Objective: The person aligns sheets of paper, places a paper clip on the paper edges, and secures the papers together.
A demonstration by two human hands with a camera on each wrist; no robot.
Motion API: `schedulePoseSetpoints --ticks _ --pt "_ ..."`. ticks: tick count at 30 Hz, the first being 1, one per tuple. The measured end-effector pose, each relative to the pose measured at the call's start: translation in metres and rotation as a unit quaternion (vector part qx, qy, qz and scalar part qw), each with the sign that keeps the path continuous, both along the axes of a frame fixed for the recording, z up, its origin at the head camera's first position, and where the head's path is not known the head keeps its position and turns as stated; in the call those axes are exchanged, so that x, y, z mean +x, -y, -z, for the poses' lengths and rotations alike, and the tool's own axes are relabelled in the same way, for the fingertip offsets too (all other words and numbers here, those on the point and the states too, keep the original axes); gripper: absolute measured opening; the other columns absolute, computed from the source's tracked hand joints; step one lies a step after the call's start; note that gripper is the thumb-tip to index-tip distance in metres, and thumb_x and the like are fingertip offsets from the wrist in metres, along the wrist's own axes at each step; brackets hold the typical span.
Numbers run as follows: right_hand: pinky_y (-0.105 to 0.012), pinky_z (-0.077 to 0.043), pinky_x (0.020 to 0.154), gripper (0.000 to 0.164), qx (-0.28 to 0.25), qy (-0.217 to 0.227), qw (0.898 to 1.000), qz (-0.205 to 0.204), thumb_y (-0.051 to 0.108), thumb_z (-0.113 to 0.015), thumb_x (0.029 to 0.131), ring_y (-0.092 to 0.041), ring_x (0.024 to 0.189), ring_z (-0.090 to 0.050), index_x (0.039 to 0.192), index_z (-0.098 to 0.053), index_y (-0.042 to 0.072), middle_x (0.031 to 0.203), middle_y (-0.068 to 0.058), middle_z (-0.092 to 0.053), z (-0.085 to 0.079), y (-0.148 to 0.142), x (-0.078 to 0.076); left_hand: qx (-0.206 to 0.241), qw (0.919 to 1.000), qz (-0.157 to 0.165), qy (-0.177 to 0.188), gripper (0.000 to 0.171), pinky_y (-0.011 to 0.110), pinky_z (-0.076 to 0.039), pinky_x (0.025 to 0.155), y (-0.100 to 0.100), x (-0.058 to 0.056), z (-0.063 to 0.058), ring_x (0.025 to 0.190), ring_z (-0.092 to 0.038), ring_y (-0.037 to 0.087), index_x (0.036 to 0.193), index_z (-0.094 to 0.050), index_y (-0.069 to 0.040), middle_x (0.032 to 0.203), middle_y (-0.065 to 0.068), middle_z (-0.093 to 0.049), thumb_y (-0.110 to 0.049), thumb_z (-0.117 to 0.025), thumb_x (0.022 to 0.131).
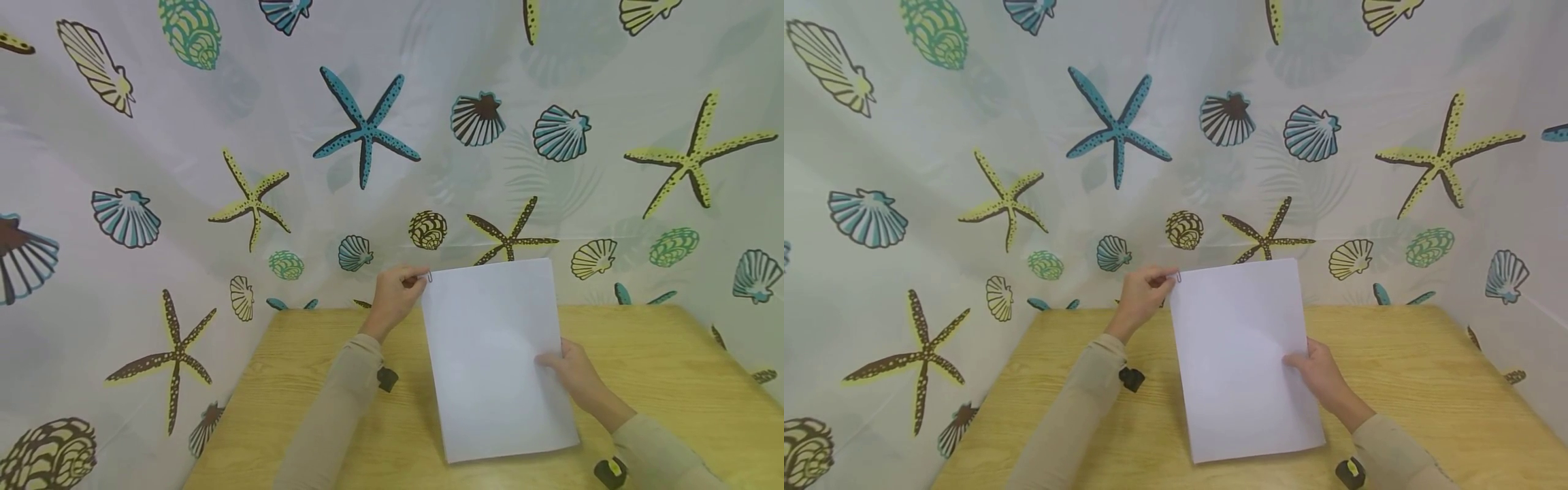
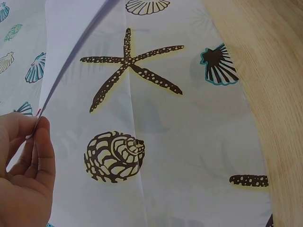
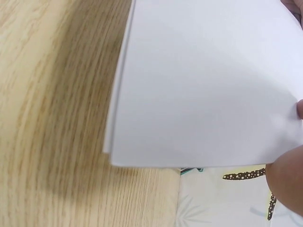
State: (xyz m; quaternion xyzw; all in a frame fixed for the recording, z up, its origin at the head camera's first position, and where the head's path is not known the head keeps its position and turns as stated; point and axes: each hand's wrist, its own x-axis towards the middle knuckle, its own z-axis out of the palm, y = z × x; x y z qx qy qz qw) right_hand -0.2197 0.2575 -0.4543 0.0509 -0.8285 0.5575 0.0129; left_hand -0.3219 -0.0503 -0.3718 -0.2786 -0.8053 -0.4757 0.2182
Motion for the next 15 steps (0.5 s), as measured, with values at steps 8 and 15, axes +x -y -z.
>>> schedulePoseSetpoints --ticks 8,15 --pt "-0.058 -0.035 0.1 0.048 -0.007 0.002 1.0 0.002 0.002 -0.046 0.093 -0.048 0.124 -0.04 0.134 -0.033 -0.018 0.133 -0.035 -0.042 -0.0004 0.0004 -0.0003 0.001 0.9999 0.0 0.012 0.019 0.019 -0.052 0.071 -0.0002 0.0014 -0.0025 0.078 -0.061 0.014 0.104 -0.071 0.001 0.094 0.009 -0.07 0.0 -0.062 0.087" --pt "-0.057 -0.037 0.099 0.047 0.0 0.0 1.0 0.004 0.003 -0.046 0.094 -0.046 0.122 -0.043 0.134 -0.034 -0.018 0.131 -0.034 -0.044 -0.0014 0.0002 -0.0006 -0.011 0.9999 -0.002 0.009 0.018 0.019 -0.052 0.072 0.0003 0.0007 -0.0029 0.078 -0.06 0.014 0.103 -0.072 -0.001 0.094 0.008 -0.07 0.0 -0.062 0.088"
